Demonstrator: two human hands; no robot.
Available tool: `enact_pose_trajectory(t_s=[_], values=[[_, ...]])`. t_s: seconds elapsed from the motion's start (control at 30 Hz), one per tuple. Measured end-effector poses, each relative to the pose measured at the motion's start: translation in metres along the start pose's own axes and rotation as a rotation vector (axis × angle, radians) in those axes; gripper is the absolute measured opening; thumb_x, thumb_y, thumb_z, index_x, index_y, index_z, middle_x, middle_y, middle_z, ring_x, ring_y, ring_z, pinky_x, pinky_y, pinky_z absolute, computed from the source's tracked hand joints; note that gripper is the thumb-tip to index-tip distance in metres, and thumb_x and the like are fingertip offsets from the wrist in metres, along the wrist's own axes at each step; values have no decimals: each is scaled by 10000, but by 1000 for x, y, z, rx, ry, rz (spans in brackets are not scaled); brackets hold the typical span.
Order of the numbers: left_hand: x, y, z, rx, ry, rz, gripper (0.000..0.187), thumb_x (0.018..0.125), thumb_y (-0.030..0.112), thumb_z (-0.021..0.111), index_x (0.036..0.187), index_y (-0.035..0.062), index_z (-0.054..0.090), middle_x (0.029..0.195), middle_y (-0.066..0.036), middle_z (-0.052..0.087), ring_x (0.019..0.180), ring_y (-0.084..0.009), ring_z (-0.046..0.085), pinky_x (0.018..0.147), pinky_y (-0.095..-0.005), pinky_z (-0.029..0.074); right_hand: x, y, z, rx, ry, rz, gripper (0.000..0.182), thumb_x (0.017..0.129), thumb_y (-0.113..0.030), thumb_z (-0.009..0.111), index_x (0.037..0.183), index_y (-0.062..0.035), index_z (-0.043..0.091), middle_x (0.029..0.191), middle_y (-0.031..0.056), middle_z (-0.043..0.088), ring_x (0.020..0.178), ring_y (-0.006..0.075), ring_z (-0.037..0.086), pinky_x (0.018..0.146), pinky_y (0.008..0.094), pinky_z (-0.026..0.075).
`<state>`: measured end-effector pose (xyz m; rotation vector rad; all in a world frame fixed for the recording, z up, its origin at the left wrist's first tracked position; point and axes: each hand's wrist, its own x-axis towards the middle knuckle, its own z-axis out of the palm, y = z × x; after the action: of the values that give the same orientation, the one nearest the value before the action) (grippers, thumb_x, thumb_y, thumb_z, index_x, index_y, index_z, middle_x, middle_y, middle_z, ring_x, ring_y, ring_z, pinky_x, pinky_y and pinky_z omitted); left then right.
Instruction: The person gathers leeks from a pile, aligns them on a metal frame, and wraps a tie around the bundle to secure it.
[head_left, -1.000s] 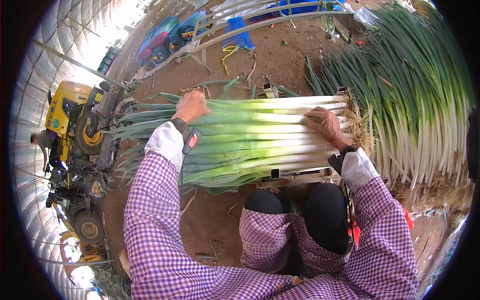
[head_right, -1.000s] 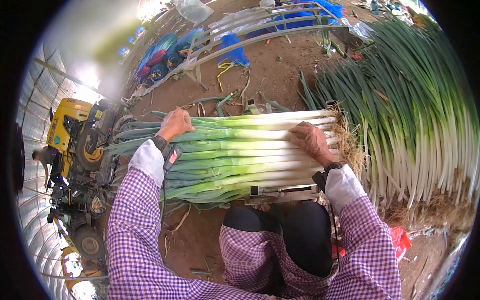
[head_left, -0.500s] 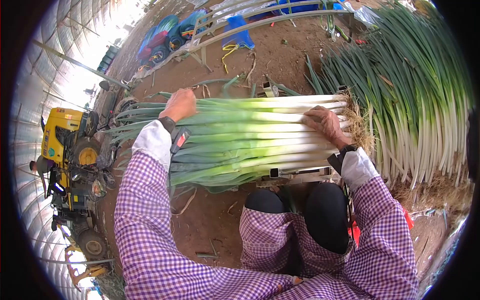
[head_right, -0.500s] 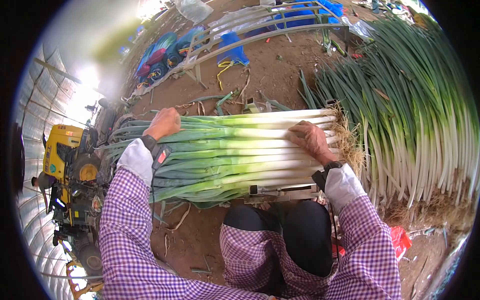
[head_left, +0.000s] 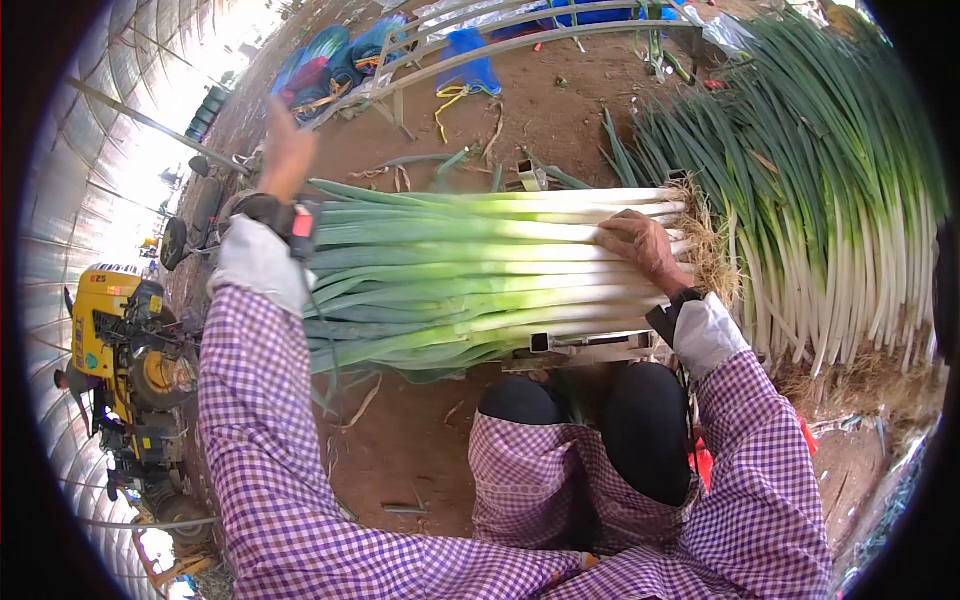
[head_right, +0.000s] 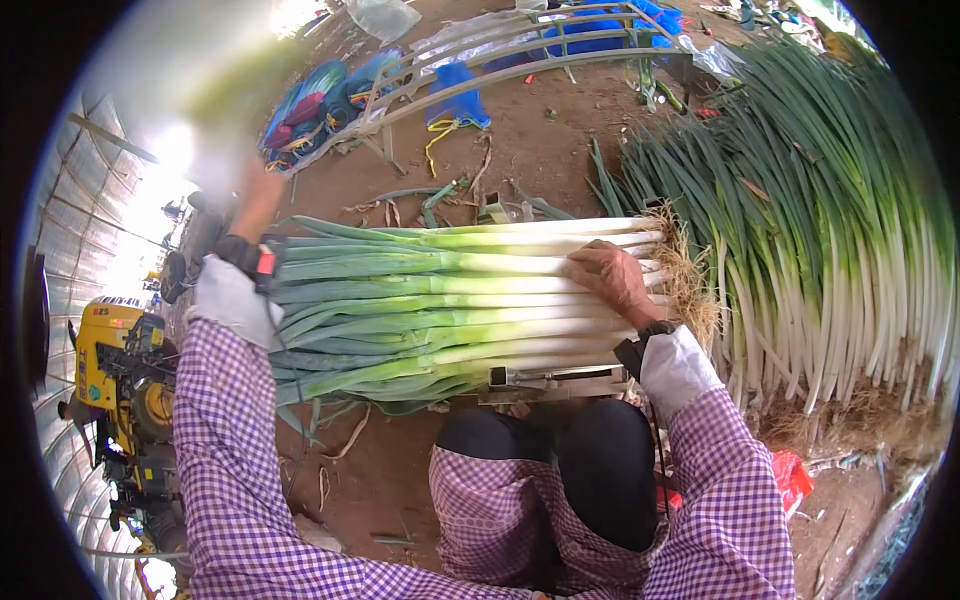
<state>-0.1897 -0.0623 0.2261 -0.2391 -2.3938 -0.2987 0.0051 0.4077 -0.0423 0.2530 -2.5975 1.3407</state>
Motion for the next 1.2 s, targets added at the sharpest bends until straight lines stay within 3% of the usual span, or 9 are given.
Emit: enact_pose_trajectory(t_s=[0.03, 0.1, 0.23, 0.47, 0.63, 0.97, 1.07, 1.13, 1.2], values=[[-21, 26, 14, -39, -106, 41, 764, 887, 194, 713, 1511, -120, 403, 1561, -329, 433, 1498, -417, 390, 1244, -449, 318, 0, 2, 1, 4, 4, -8, 318, 885, -402, 786, 1050, -132, 812, 1074, 81, 761, 958, 311, 735, 829, 411, 571], [-71, 69, 38, -194, -427, 101, 704, 916, 197, 702, 1514, -69, 445, 1587, -289, 426, 1514, -425, 363, 1261, -459, 288, -1, 4, 2, -36, 8, -12, 314, 888, -389, 796, 1063, -129, 809, 1048, 78, 754, 926, 296, 731, 819, 399, 570], [-194, 108, 52, 38, -574, 510, 578, 965, 299, 679, 1467, 43, 548, 1518, -193, 533, 1446, -357, 458, 1206, -485, 333, 0, 12, 8, -65, 39, -41, 309, 883, -392, 807, 1053, -133, 811, 1025, 60, 753, 909, 287, 735, 810, 390, 571], [-237, 144, 35, 86, -524, 272, 559, 977, 374, 641, 1419, 37, 580, 1413, -165, 606, 1356, -343, 510, 1183, -495, 324, 0, 2, 5, -50, 29, -40, 234, 872, -346, 783, 1022, -171, 825, 1065, 70, 764, 951, 311, 734, 831, 419, 582], [-231, 143, 50, 280, -546, 290, 561, 1000, 422, 628, 1459, 106, 570, 1203, -130, 614, 1179, -317, 552, 1084, -474, 393, 1, 13, 16, -82, 84, -93, 250, 854, -361, 783, 968, -141, 819, 995, 103, 743, 916, 333, 716, 812, 444, 575], [-241, 138, 57, 300, -510, 342, 440, 1051, 379, 559, 1412, 131, 596, 1355, -104, 572, 1298, -301, 504, 1148, -482, 337, -2, 4, 1, 19, -22, -59, 339, 859, -353, 787, 1059, -80, 798, 1065, 154, 740, 1024, 370, 697, 897, 461, 552], [-243, 139, 59, 296, -521, 335, 439, 1051, 370, 563, 1416, 128, 593, 1363, -97, 569, 1313, -298, 498, 1152, -483, 331, -13, 13, -11, -50, 157, -190, 330, 884, -276, 787, 1147, -78, 773, 1080, 151, 747, 1037, 354, 712, 923, 440, 564], [-244, 134, 62, 303, -526, 337, 440, 1051, 360, 565, 1421, 123, 588, 1379, -95, 565, 1328, -296, 493, 1155, -482, 329, -44, 5, -76, 201, 319, 43, 329, 912, -175, 771, 1223, -72, 742, 1108, 152, 753, 1012, 306, 731, 910, 409, 582], [-244, 130, 63, 317, -530, 347, 438, 1053, 344, 561, 1428, 119, 581, 1398, -94, 559, 1345, -294, 485, 1163, -481, 323, -80, 27, -116, 149, 495, 180, 283, 958, -60, 711, 1239, -37, 737, 1165, 181, 753, 1019, 266, 740, 909, 374, 581]])
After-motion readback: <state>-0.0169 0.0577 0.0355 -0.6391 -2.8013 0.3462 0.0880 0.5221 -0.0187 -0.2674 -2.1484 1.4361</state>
